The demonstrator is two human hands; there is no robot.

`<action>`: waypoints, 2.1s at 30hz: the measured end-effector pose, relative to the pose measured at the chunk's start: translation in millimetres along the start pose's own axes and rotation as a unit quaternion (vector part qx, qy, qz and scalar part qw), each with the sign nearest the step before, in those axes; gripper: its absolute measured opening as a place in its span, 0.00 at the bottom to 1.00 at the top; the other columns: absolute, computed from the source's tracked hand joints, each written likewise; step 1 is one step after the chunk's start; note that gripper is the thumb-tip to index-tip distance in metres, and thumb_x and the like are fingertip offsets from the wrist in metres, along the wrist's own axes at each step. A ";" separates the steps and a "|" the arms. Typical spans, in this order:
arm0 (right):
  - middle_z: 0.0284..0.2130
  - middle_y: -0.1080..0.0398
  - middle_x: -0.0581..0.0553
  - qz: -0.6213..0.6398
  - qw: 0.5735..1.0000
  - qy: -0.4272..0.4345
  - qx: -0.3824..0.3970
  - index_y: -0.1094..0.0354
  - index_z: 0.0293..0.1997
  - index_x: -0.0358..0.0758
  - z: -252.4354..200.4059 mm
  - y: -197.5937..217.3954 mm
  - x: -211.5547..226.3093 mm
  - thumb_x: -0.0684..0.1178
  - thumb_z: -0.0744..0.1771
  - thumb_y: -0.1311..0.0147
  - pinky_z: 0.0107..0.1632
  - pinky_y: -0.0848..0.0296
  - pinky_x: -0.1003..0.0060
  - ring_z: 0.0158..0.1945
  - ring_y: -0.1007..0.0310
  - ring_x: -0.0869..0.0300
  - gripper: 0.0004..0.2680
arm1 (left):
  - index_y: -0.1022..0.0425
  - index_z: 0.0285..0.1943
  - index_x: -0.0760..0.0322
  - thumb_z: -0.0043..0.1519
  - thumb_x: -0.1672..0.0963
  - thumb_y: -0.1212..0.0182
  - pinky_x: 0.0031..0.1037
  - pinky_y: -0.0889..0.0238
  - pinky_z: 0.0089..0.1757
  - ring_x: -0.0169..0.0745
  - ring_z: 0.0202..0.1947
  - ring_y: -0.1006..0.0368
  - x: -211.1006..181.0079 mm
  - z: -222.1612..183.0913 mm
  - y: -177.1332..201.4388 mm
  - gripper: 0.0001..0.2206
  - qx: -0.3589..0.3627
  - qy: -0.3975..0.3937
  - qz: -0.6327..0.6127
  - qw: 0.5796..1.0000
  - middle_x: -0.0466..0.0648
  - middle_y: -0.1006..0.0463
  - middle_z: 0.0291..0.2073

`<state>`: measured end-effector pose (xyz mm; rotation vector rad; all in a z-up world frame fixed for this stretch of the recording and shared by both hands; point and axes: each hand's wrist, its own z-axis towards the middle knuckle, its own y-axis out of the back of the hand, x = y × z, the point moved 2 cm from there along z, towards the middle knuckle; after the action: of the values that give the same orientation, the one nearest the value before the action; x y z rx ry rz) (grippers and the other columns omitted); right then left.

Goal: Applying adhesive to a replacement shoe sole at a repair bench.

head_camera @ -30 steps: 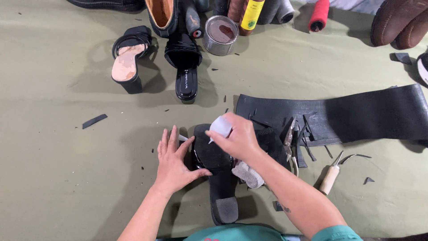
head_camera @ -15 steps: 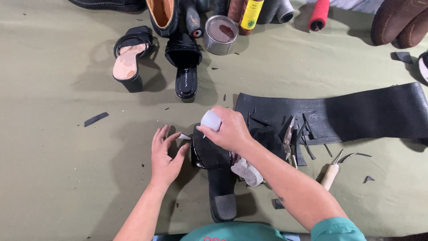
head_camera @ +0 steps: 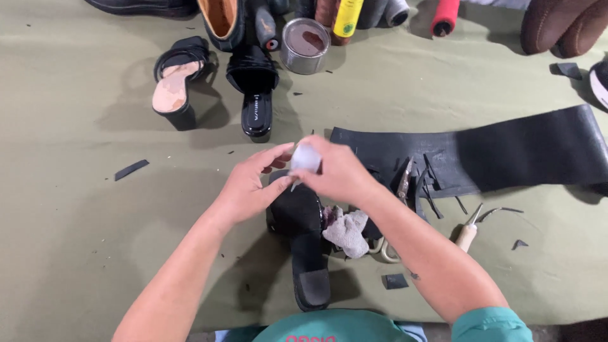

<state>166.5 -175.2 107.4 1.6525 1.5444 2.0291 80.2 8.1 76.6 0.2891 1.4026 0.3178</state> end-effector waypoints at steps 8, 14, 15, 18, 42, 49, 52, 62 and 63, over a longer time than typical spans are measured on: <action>0.29 0.24 0.45 0.670 0.682 -0.168 -0.240 0.28 0.44 0.41 -47.5 18.8 -102.1 0.47 0.66 0.39 0.26 0.30 0.72 0.23 0.27 0.64 0.06 | 0.16 0.50 0.53 0.60 0.54 0.29 0.25 0.29 0.44 0.36 0.43 0.21 -1.0 -11.7 -18.0 0.10 -0.137 0.011 0.060 0.989 0.41 0.17 0.40; 0.35 0.29 0.45 0.773 0.546 -0.188 -0.264 0.33 0.51 0.44 -105.6 25.7 -121.3 0.50 0.64 0.37 0.23 0.37 0.82 0.21 0.37 0.71 0.13 | 0.23 0.57 0.57 0.62 0.46 0.41 0.47 0.34 0.49 0.54 0.56 0.33 -88.9 -26.5 -119.0 0.20 0.353 -0.012 0.273 0.895 0.52 0.25 0.50; 0.35 0.29 0.45 0.773 0.546 -0.188 -0.262 0.33 0.51 0.44 -108.8 27.3 -123.8 0.50 0.64 0.37 0.23 0.37 0.82 0.21 0.37 0.71 0.13 | 0.23 0.57 0.57 0.62 0.46 0.41 0.47 0.34 0.49 0.54 0.56 0.33 -84.1 -21.1 -136.9 0.20 0.352 -0.010 0.273 0.895 0.52 0.25 0.50; 0.30 0.35 0.50 0.785 0.532 -0.179 -0.261 0.33 0.48 0.45 -123.1 26.8 -138.1 0.57 0.66 0.39 0.24 0.41 0.83 0.22 0.40 0.72 0.12 | 0.23 0.48 0.66 0.60 0.50 0.38 0.52 0.31 0.44 0.63 0.48 0.29 -63.0 -5.7 -187.2 0.16 0.322 -0.093 0.306 0.891 0.60 0.26 0.43; 0.38 0.21 0.46 0.613 0.653 -0.102 -0.434 0.32 0.55 0.48 -166.6 47.8 -167.1 0.45 0.68 0.42 0.28 0.35 0.80 0.24 0.29 0.68 0.10 | 0.20 0.44 0.65 0.57 0.60 0.30 0.19 0.27 0.36 0.29 0.33 0.23 13.6 65.8 -152.0 0.08 0.068 0.250 -0.328 0.908 0.42 0.19 0.31; 0.35 0.21 0.47 0.624 0.664 -0.052 -0.409 0.28 0.54 0.44 -164.6 48.7 -141.6 0.49 0.67 0.40 0.30 0.35 0.74 0.26 0.30 0.67 0.11 | 0.25 0.41 0.66 0.66 0.56 0.39 0.26 0.30 0.25 0.42 0.21 0.23 -21.5 26.9 -92.7 0.07 -0.059 0.264 -0.545 0.794 0.51 0.23 0.20; 0.34 0.21 0.47 0.628 0.669 -0.053 -0.395 0.28 0.54 0.43 -156.1 38.6 -134.6 0.49 0.67 0.41 0.30 0.36 0.73 0.26 0.31 0.66 0.11 | 0.26 0.36 0.60 0.69 0.52 0.49 0.22 0.42 0.21 0.34 0.12 0.37 -13.8 10.7 -80.7 0.12 -0.024 0.259 -0.619 0.741 0.43 0.37 0.11; 0.37 0.21 0.46 0.620 0.694 -0.042 -0.364 0.28 0.56 0.43 -148.5 24.4 -111.6 0.48 0.68 0.43 0.29 0.34 0.74 0.26 0.30 0.68 0.11 | 0.31 0.39 0.66 0.67 0.34 0.69 0.27 0.46 0.23 0.30 0.10 0.49 5.3 -12.9 -67.2 0.36 0.164 0.130 -0.770 0.603 0.39 0.49 0.10; 0.37 0.21 0.46 0.620 0.694 -0.041 -0.364 0.28 0.56 0.43 -148.1 24.6 -109.8 0.48 0.68 0.43 0.29 0.34 0.74 0.26 0.30 0.68 0.11 | 0.31 0.39 0.66 0.67 0.34 0.69 0.27 0.46 0.23 0.30 0.10 0.49 -5.6 -14.1 -63.9 0.36 0.164 0.129 -0.770 0.603 0.39 0.49 0.10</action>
<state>107.8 -347.1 67.2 2.4549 -0.8028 2.3053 68.5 -52.9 55.3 -0.7646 1.4969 -1.4131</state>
